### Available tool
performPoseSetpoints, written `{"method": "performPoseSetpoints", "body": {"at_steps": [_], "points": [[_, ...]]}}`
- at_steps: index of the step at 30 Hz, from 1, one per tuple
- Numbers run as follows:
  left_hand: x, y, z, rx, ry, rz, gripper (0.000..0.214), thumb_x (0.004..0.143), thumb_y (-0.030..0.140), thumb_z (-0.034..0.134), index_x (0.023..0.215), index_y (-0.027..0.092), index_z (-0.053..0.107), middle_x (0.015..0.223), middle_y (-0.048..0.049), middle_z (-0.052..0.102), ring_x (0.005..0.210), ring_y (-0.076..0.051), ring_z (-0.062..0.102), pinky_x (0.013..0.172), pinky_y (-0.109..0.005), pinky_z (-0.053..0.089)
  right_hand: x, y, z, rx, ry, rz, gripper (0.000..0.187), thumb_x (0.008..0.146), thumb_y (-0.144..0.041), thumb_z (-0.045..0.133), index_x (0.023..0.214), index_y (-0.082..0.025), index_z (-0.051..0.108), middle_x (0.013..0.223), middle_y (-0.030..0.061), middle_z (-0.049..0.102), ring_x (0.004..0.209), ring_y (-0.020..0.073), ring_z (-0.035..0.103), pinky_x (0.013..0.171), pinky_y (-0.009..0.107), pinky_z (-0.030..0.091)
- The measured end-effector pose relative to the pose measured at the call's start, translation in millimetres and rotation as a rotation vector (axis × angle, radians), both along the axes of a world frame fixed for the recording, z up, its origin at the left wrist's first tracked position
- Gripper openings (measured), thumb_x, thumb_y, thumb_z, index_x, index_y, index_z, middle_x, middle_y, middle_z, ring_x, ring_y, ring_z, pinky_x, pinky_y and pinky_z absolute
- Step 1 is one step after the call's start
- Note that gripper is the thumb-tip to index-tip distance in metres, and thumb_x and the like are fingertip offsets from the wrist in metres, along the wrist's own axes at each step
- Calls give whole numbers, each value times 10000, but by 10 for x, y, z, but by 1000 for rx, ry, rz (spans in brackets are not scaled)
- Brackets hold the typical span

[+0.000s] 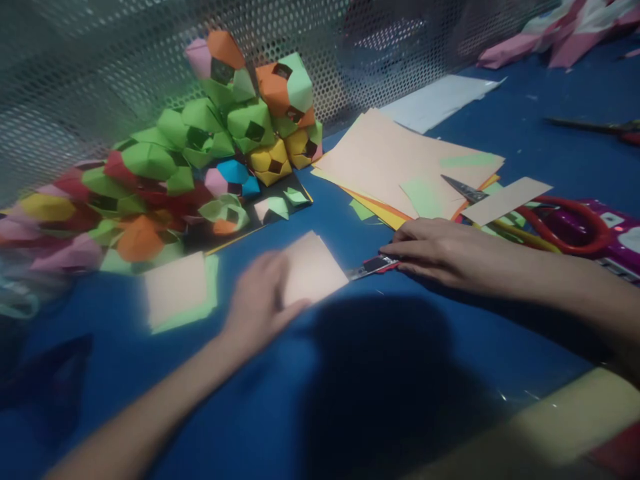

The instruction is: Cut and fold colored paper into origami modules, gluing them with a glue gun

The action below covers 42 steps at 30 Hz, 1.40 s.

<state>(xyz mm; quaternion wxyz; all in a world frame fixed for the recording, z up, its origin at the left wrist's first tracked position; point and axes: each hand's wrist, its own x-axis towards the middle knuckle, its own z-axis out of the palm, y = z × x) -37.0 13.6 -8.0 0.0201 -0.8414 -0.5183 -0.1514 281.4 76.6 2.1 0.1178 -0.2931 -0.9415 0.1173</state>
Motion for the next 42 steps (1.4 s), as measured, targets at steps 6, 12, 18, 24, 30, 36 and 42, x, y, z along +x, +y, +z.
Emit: {"method": "performPoseSetpoints", "body": {"at_steps": [6, 12, 18, 24, 30, 36, 42], "points": [[-39, 111, 163, 74, 90, -128, 451, 907, 374, 497, 1333, 246, 421, 1515, -125, 310, 1413, -332, 231, 1096, -558, 279, -11, -70, 4, -17, 9, -31, 389, 969, -327, 339, 1145, -173, 649, 927, 129, 596, 805, 225, 552, 676, 351, 430], [141, 417, 191, -211, 238, -423, 405, 978, 330, 324, 1342, 241, 479, 1492, -51, 383, 1424, -250, 238, 1140, -509, 230, 3, -159, 18, 14, 1, -42, 401, 972, -338, 320, 1108, -173, 660, 896, 121, 603, 761, 214, 548, 648, 335, 417], [218, 509, 65, -289, 268, -479, 440, 989, 358, 267, 1385, 257, 428, 1498, -34, 371, 1428, -226, 231, 1154, -512, 175, 54, -251, -56, 94, 10, -55, 341, 955, -280, 370, 1092, -179, 666, 882, 116, 610, 765, 208, 553, 646, 314, 413], [216, 496, 85, -322, 278, -467, 444, 985, 364, 276, 1395, 266, 417, 1498, -26, 374, 1427, -223, 234, 1159, -495, 146, 59, -292, -98, 124, 13, -72, 343, 950, -271, 371, 1033, -171, 688, 839, 121, 601, 731, 202, 547, 600, 297, 391], [213, 503, 90, -297, 287, -502, 422, 981, 344, 303, 1376, 286, 442, 1500, -29, 369, 1426, -239, 233, 1148, -510, 176, 53, -331, -86, 122, 38, -77, 346, 949, -257, 365, 1039, -153, 683, 842, 131, 595, 728, 204, 539, 603, 305, 392], [188, 542, 48, -270, 261, -564, 416, 978, 316, 321, 1358, 236, 469, 1498, -58, 369, 1428, -217, 231, 1154, -468, 226, 75, -371, -54, 30, 68, -66, 339, 948, -272, 373, 1077, -153, 663, 855, 127, 582, 735, 205, 525, 608, 307, 401], [191, 551, 48, -303, 228, -560, 424, 980, 336, 314, 1375, 253, 446, 1507, -48, 352, 1433, -212, 215, 1157, -478, 219, 83, -389, -13, -29, 60, -61, 366, 961, -304, 357, 1121, -161, 653, 874, 126, 581, 744, 209, 528, 616, 321, 414]]}}
